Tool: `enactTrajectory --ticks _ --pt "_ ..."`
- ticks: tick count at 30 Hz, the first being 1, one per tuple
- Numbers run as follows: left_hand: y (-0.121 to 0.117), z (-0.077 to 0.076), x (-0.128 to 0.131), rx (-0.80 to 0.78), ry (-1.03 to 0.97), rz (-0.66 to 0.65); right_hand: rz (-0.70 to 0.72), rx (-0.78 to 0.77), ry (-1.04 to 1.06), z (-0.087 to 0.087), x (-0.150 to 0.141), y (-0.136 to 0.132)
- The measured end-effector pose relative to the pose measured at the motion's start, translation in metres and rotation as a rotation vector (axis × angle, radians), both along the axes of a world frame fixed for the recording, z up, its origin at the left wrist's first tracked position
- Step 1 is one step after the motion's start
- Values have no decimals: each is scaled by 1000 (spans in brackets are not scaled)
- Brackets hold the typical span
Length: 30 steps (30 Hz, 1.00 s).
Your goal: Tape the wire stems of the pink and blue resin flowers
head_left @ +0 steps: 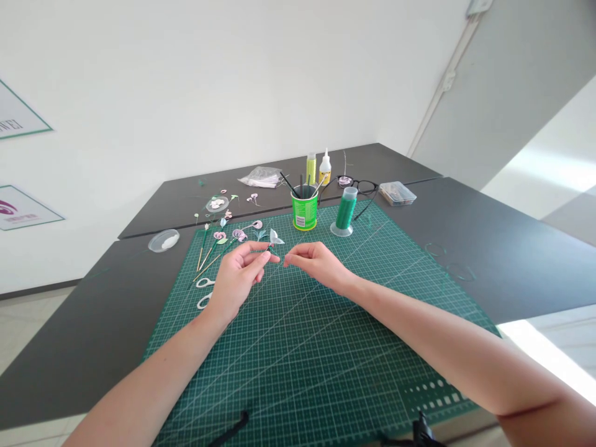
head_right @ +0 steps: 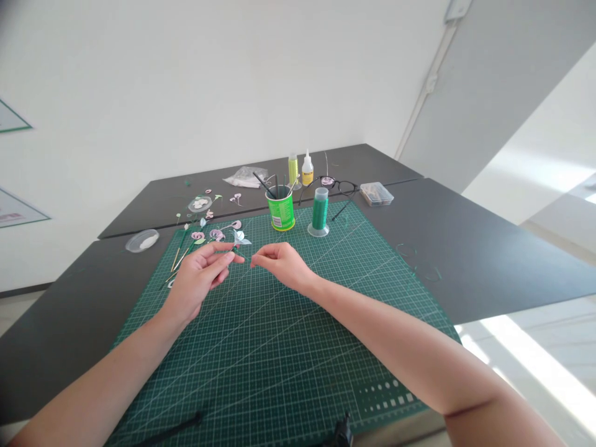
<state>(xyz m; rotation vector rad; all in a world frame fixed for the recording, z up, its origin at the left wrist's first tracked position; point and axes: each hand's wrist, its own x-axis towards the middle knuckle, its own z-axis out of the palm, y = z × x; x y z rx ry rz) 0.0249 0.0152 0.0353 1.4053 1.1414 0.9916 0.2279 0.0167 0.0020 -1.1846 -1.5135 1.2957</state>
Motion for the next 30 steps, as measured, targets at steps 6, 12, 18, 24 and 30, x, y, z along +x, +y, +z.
enactTrajectory --ticks 6,12,18,24,30 --pt "7 -2 -4 14 105 -7 44 11 29 3 -3 -3" --pt "20 -10 -8 129 383 -39 82 24 63 6 -1 -5" --pt "19 -16 -7 159 432 -94 159 30 192 10 0 -7" --pt "8 -16 -2 202 527 -177 160 37 287 9 1 -8" --pt "2 -13 3 215 640 -265 119 -16 414 9 2 -8"
